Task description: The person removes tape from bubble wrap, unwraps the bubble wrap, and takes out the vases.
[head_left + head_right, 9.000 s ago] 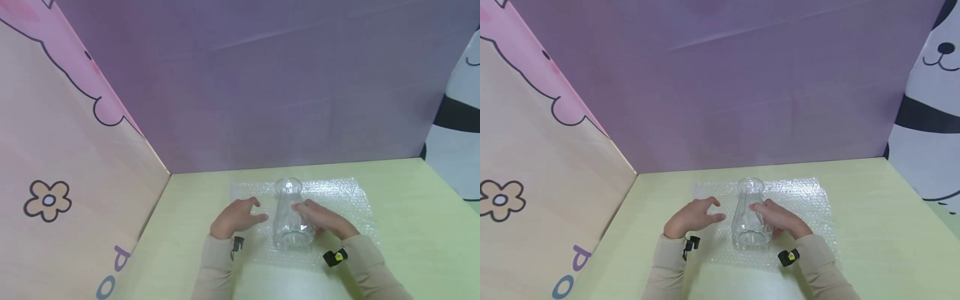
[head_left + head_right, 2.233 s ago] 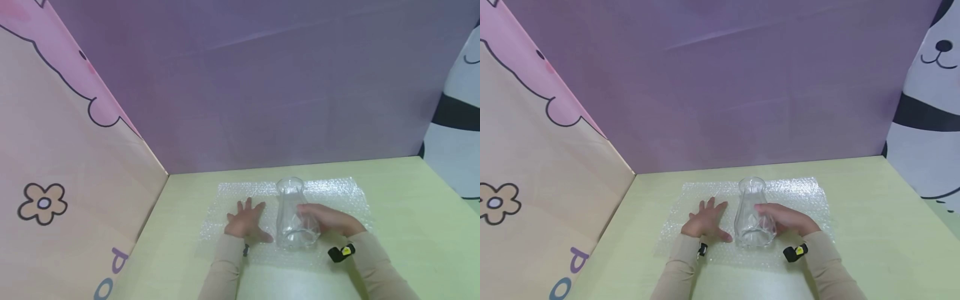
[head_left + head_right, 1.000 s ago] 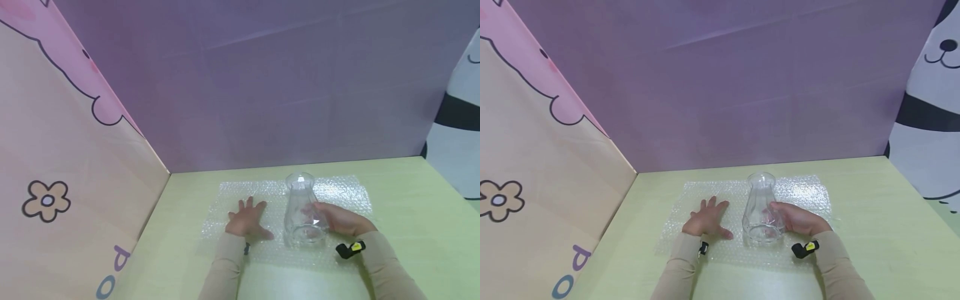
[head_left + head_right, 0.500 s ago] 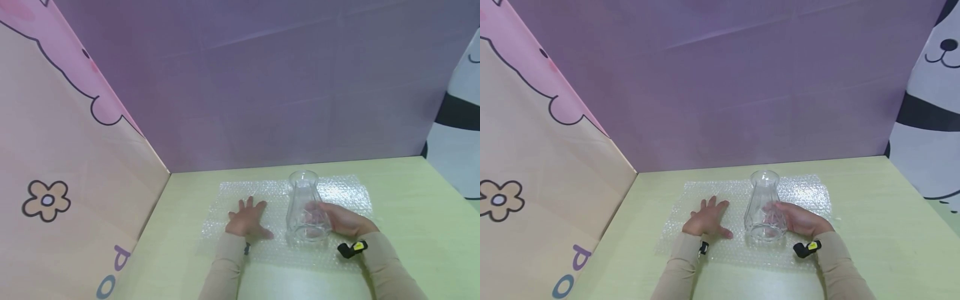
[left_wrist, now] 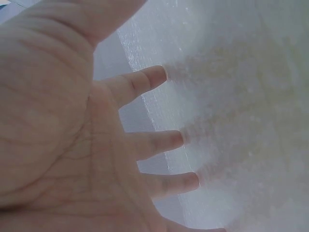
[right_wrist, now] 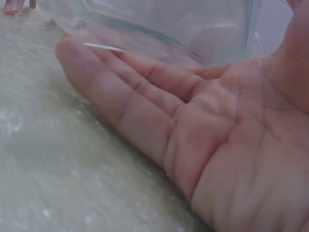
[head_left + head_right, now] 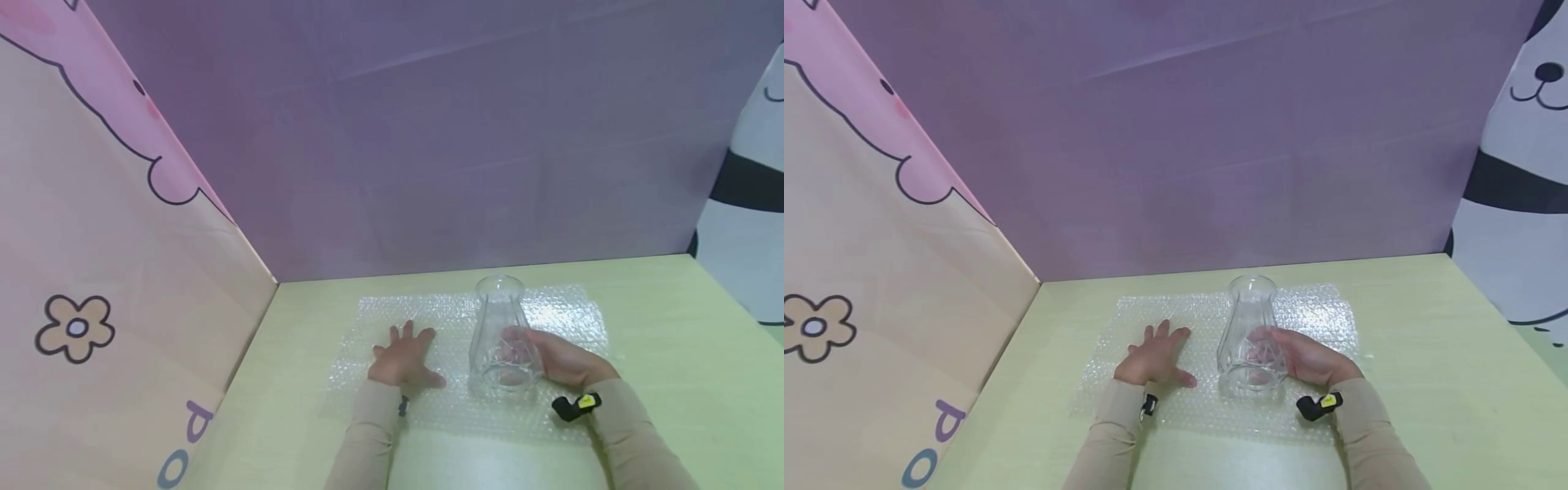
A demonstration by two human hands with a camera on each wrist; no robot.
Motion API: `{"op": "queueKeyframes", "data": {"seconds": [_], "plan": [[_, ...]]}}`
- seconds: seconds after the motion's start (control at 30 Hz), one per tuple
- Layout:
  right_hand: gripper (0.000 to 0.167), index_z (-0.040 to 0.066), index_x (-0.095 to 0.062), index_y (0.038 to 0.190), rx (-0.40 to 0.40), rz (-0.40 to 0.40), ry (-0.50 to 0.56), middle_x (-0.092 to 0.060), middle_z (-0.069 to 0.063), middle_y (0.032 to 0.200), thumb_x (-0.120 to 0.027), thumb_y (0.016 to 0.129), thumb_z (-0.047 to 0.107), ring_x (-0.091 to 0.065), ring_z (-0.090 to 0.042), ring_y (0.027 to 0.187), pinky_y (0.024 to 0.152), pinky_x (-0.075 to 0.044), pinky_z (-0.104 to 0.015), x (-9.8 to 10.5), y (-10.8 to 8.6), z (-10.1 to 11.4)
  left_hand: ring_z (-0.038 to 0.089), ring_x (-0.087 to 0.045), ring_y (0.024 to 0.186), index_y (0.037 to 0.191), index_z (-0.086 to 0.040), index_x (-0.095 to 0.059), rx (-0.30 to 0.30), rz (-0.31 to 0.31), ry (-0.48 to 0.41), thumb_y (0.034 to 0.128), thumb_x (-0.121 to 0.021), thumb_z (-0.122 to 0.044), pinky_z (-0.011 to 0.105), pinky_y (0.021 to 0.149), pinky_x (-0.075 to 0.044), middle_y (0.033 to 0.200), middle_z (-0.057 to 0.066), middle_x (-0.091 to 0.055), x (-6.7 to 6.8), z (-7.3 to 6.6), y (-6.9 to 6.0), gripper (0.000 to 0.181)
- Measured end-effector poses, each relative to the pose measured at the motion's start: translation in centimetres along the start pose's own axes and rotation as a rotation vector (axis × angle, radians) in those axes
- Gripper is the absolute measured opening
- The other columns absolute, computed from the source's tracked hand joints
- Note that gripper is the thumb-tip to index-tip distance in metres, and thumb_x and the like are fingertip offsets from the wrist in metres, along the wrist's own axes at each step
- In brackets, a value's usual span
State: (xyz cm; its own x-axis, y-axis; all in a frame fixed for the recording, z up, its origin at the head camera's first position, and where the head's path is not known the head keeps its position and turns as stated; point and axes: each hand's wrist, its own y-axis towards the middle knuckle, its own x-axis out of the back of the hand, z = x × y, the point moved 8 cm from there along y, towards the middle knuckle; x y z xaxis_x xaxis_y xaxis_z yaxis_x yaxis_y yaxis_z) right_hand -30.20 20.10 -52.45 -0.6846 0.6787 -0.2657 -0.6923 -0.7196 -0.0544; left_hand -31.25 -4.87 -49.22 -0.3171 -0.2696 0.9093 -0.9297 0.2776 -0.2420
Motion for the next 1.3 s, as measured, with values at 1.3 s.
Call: {"op": "queueKeyframes", "data": {"seconds": [1.3], "plan": [[0.044,0.018,-0.047,0.145,0.085,0.133,0.034,-0.062,-0.003,0.138,-0.018,0.113,0.027,-0.059,-0.02,0.132,0.11,-0.05,-0.044,-0.48,-0.12,0.95,0.051,-0.02,0.153,0.151,-0.028,-0.047,-0.011,-0.023,-0.025,0.076,-0.086,-0.05,0.087,0.103,-0.028,0.168,0.017,-0.026,0.34,-0.1,0.47,0.087]]}}
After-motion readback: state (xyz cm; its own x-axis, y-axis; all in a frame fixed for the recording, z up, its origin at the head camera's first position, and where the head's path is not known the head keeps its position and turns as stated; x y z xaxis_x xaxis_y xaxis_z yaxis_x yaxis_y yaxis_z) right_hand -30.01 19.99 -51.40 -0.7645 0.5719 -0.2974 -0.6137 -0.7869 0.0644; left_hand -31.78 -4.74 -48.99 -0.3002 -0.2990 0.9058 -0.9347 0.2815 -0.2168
